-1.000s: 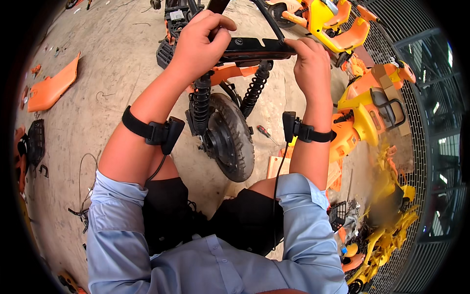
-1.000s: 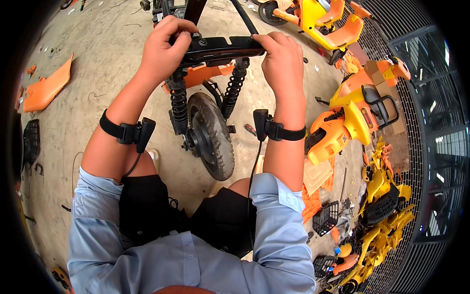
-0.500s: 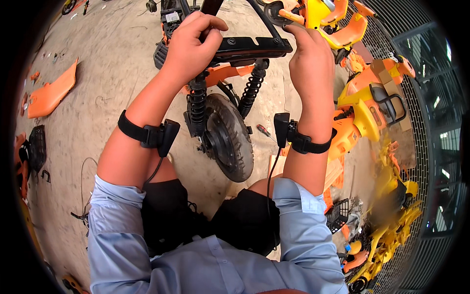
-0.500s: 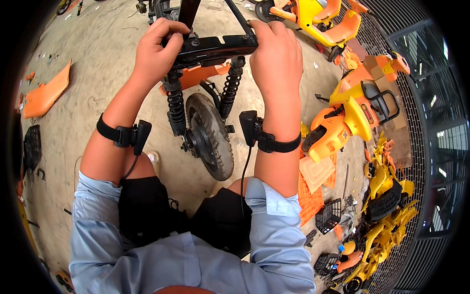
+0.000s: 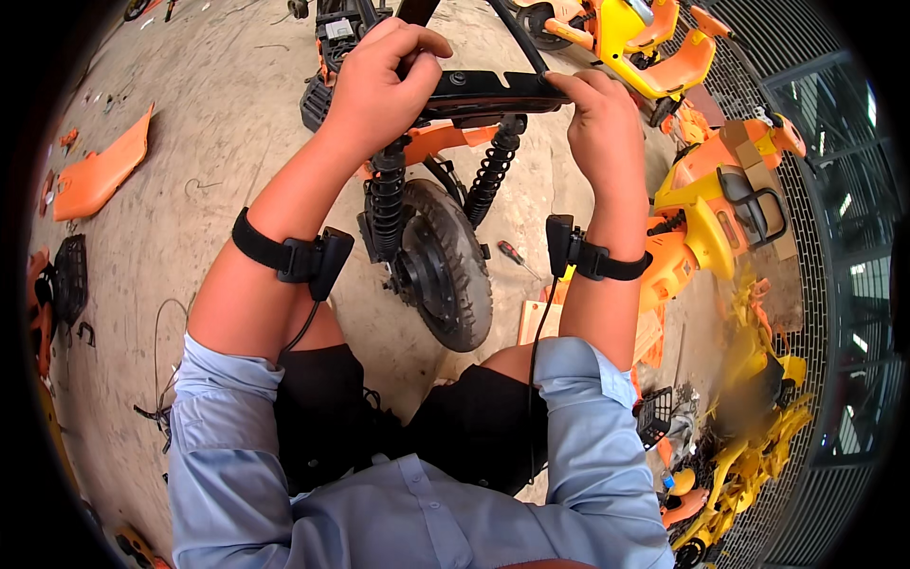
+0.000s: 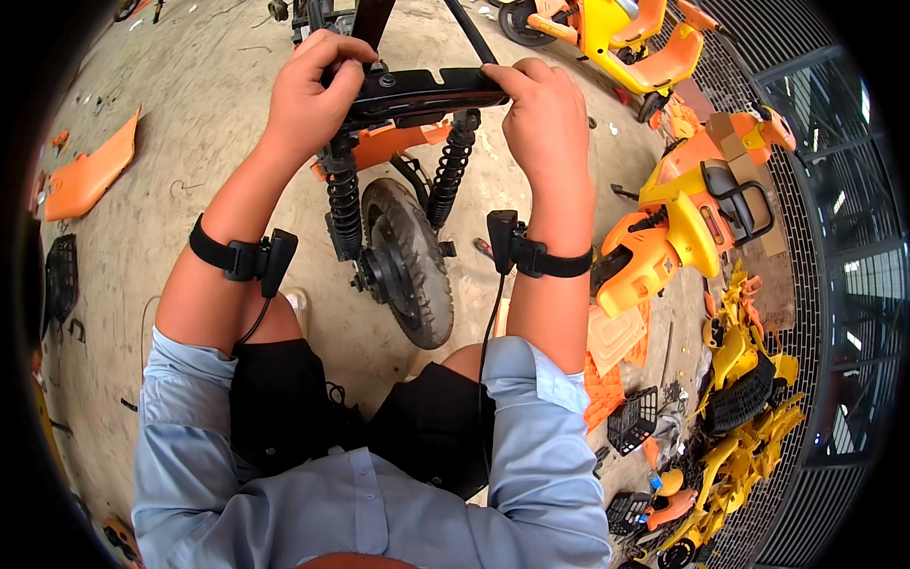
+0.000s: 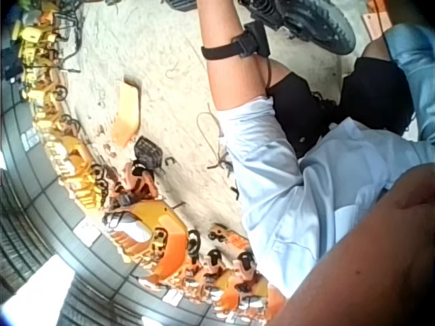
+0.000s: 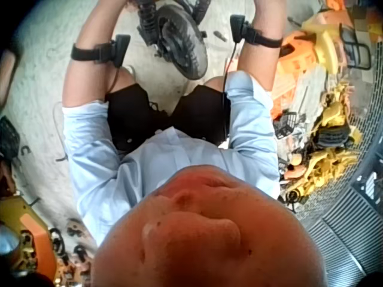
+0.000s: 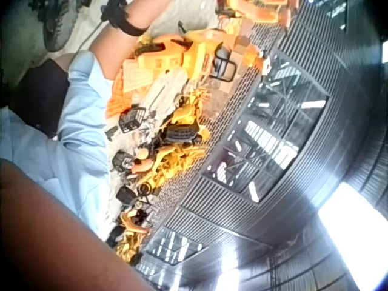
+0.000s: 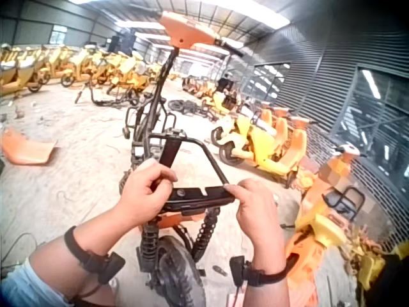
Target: The person works on the rear frame of a bicycle, using a wrench to loosen or tighten a bolt near the shock absorber and handling small mechanical parts.
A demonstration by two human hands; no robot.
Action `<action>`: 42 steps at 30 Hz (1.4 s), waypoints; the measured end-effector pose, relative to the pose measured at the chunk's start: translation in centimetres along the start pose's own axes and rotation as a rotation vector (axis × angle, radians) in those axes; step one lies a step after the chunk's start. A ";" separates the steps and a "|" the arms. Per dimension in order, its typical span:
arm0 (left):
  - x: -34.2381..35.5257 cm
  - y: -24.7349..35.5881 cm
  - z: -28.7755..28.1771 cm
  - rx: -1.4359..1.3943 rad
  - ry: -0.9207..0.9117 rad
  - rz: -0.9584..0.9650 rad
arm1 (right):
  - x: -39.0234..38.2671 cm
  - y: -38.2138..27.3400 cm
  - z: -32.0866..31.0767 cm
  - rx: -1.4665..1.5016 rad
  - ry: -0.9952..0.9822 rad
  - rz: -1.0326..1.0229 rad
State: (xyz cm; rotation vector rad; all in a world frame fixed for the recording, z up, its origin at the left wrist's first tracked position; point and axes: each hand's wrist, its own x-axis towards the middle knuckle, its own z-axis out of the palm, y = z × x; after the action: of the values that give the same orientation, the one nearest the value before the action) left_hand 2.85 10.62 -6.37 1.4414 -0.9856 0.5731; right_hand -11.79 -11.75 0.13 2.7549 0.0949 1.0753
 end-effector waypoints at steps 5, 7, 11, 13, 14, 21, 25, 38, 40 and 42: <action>0.1 0.2 0.1 -0.004 0.005 -0.015 | 0.3 -6.4 0.1 -0.317 -0.133 0.198; 0.0 0.3 -0.1 -0.001 -0.018 -0.052 | 0.7 -7.1 -0.2 -0.287 -0.176 0.267; 0.0 0.6 -0.3 -0.030 -0.027 -0.084 | 1.4 -5.1 -2.0 -0.125 0.086 0.208; 0.0 0.5 -0.3 -0.036 -0.037 -0.054 | 1.1 -3.3 -2.4 -0.106 0.107 0.205; 0.0 0.5 -0.2 -0.043 -0.043 -0.041 | 0.9 -2.5 -2.5 -0.099 0.115 0.204; 0.0 0.4 -0.2 -0.044 -0.032 -0.043 | -0.1 0.4 0.4 0.079 0.041 0.110; 0.0 0.5 -0.1 -0.059 -0.032 -0.053 | 0.1 0.9 0.8 0.061 0.070 0.006; 0.1 0.3 -0.1 -0.015 -0.024 -0.048 | 0.5 -6.5 0.8 -0.364 -0.087 0.299; 0.0 0.5 -0.3 -0.016 -0.021 -0.072 | 1.0 -6.3 -0.5 -0.272 0.098 0.266; 0.2 0.5 -0.2 -0.036 -0.031 -0.053 | 1.1 -4.8 -1.6 -0.193 0.205 0.222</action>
State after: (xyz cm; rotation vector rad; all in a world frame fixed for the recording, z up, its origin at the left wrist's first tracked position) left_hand 2.54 10.85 -5.92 1.4437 -0.9748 0.4935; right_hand -12.05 -6.62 1.12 2.5201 -0.2798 1.3434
